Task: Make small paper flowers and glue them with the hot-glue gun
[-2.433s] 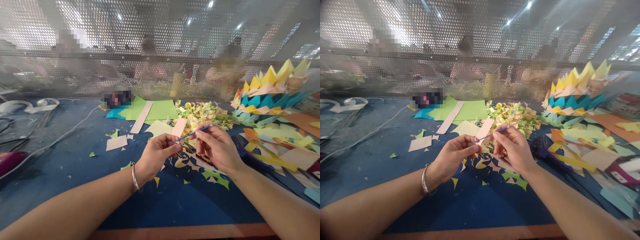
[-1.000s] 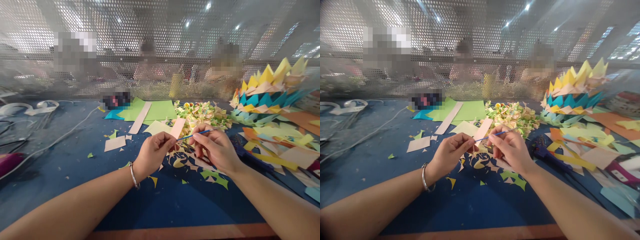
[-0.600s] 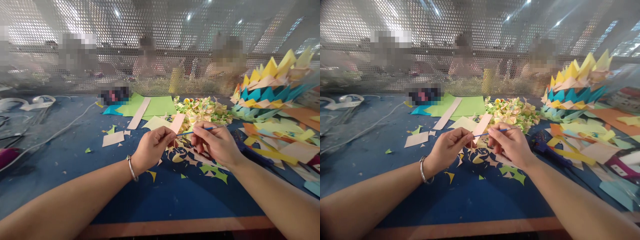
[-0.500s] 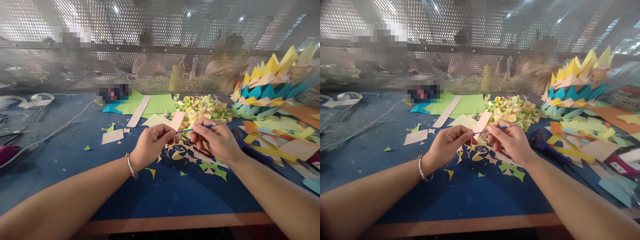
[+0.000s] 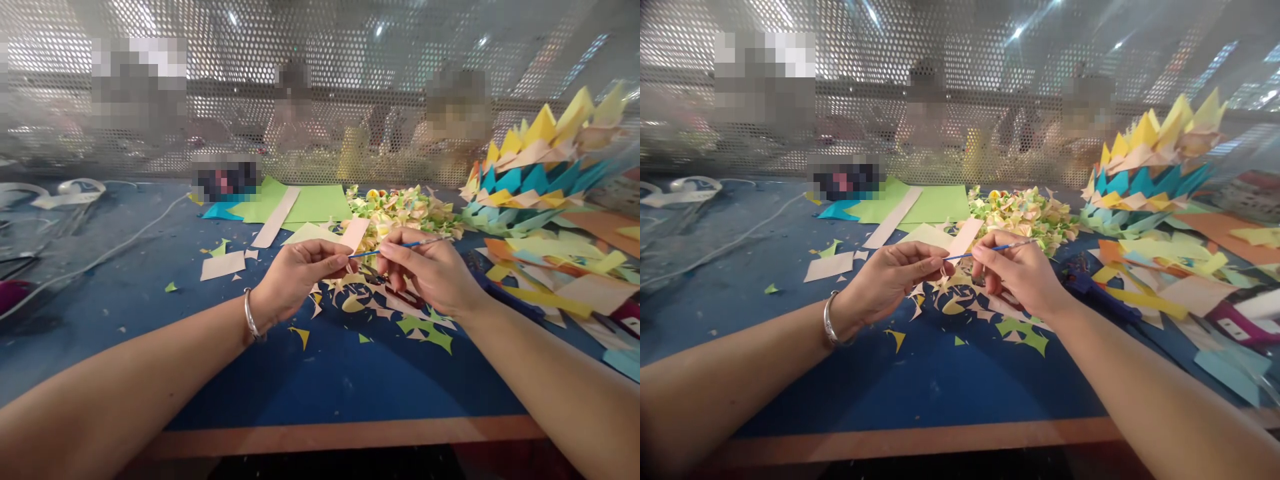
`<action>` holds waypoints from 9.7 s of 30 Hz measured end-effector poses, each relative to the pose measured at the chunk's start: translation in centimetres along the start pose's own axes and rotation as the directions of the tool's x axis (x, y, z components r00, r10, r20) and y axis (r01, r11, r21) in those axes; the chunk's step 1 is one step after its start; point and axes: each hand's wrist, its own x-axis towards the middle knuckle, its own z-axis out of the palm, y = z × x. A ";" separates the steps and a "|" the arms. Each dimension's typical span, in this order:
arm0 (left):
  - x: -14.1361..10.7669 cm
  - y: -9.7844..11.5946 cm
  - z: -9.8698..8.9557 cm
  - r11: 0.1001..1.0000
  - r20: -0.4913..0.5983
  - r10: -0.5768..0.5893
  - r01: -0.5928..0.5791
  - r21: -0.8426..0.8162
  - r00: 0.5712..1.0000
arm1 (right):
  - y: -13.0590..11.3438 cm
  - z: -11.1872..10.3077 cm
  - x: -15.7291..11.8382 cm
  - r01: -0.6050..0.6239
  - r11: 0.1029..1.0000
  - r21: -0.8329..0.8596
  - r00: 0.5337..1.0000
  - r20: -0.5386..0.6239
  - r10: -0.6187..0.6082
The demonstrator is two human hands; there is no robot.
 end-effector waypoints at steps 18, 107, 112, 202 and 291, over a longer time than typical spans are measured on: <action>0.0 0.0 -0.2 0.995 -0.007 0.060 -0.060 0.080 0.998 | 0.1 -0.3 0.6 -0.032 0.995 0.092 0.998 0.065 0.026; -0.2 0.9 -0.5 0.986 0.065 -0.151 0.155 -0.055 0.986 | -0.1 -1.1 0.6 0.068 0.987 -0.142 0.989 0.140 -0.048; -0.1 0.7 -0.5 0.986 0.060 -0.155 0.158 -0.047 0.986 | -0.1 -1.0 0.6 0.079 0.985 -0.152 0.989 0.139 -0.058; 0.6 0.4 -0.9 0.987 -0.143 -0.138 0.124 -0.100 0.980 | 0.0 -1.6 0.9 0.197 0.978 -0.070 0.978 0.088 -0.191; 1.1 -0.6 -1.1 0.975 -0.156 0.134 -0.102 0.196 0.979 | -0.6 0.5 -0.9 0.542 0.602 -0.586 0.825 0.234 -0.515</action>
